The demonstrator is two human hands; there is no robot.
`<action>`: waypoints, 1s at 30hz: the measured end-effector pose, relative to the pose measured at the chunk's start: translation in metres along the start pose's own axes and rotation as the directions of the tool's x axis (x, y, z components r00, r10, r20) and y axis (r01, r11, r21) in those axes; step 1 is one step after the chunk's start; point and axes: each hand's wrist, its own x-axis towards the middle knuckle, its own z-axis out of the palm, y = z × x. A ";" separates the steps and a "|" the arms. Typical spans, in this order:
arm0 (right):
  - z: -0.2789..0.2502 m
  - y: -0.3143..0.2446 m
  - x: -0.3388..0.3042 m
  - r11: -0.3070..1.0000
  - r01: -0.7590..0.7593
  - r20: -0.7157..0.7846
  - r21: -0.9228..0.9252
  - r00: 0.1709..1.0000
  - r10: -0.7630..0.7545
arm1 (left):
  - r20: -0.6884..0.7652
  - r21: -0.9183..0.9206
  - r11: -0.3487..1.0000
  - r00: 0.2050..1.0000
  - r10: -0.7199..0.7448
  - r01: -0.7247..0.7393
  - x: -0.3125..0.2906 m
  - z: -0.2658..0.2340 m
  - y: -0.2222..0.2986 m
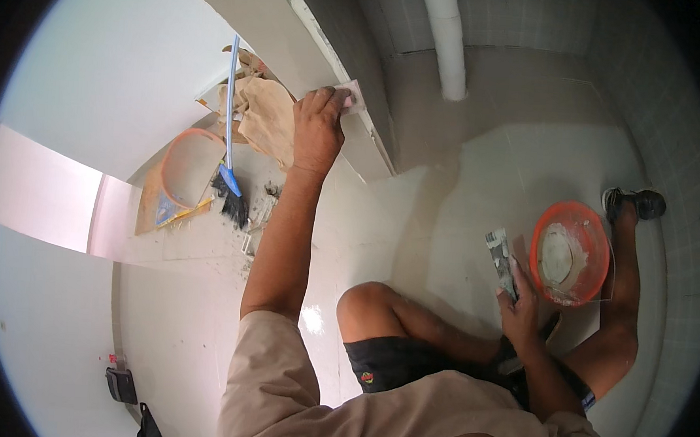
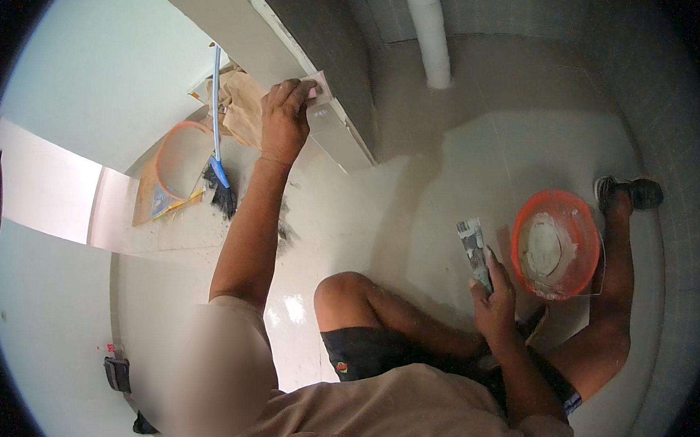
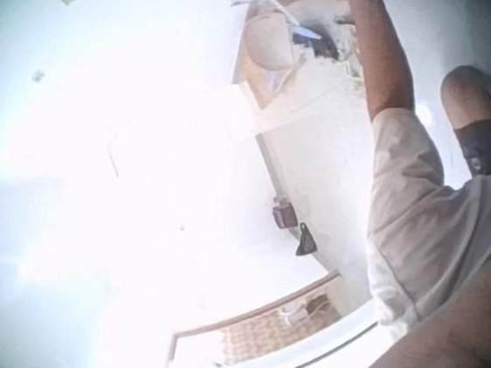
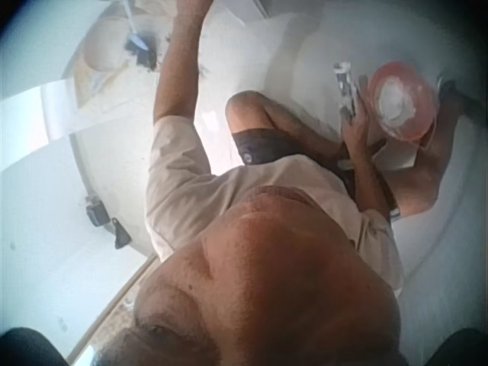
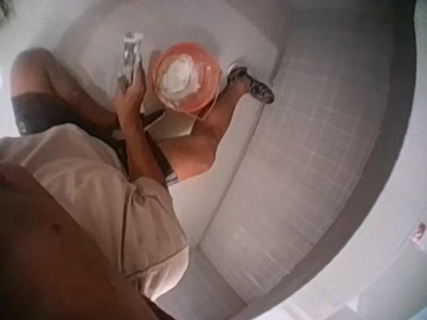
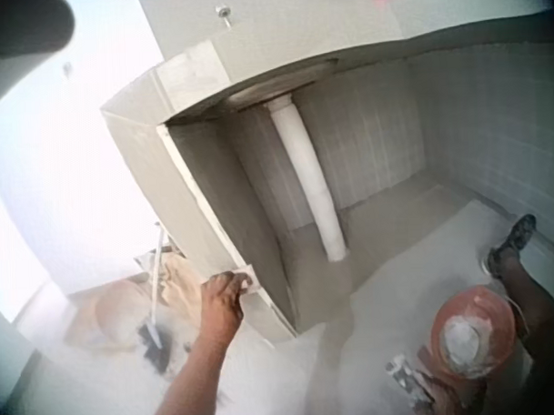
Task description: The person applies plaster to the corner and edge of a wall using a putty knife and a sanding block, dipping the tool into a bucket of plaster mixture.
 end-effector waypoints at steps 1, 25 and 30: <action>0.000 -0.001 0.000 1.000 -0.007 0.004 -0.003 1.000 0.007 | 0.014 0.005 1.000 1.000 -0.002 0.002 -0.006 0.005 0.000; 0.004 0.021 -0.001 0.994 -0.015 0.022 -0.110 1.000 0.017 | 0.168 -0.046 0.994 0.982 -0.088 0.097 -0.139 0.121 0.016; 0.005 0.019 0.002 0.988 0.122 -0.028 -0.100 0.992 -0.125 | 0.334 -0.165 0.934 0.909 -0.250 0.317 -0.164 0.122 0.035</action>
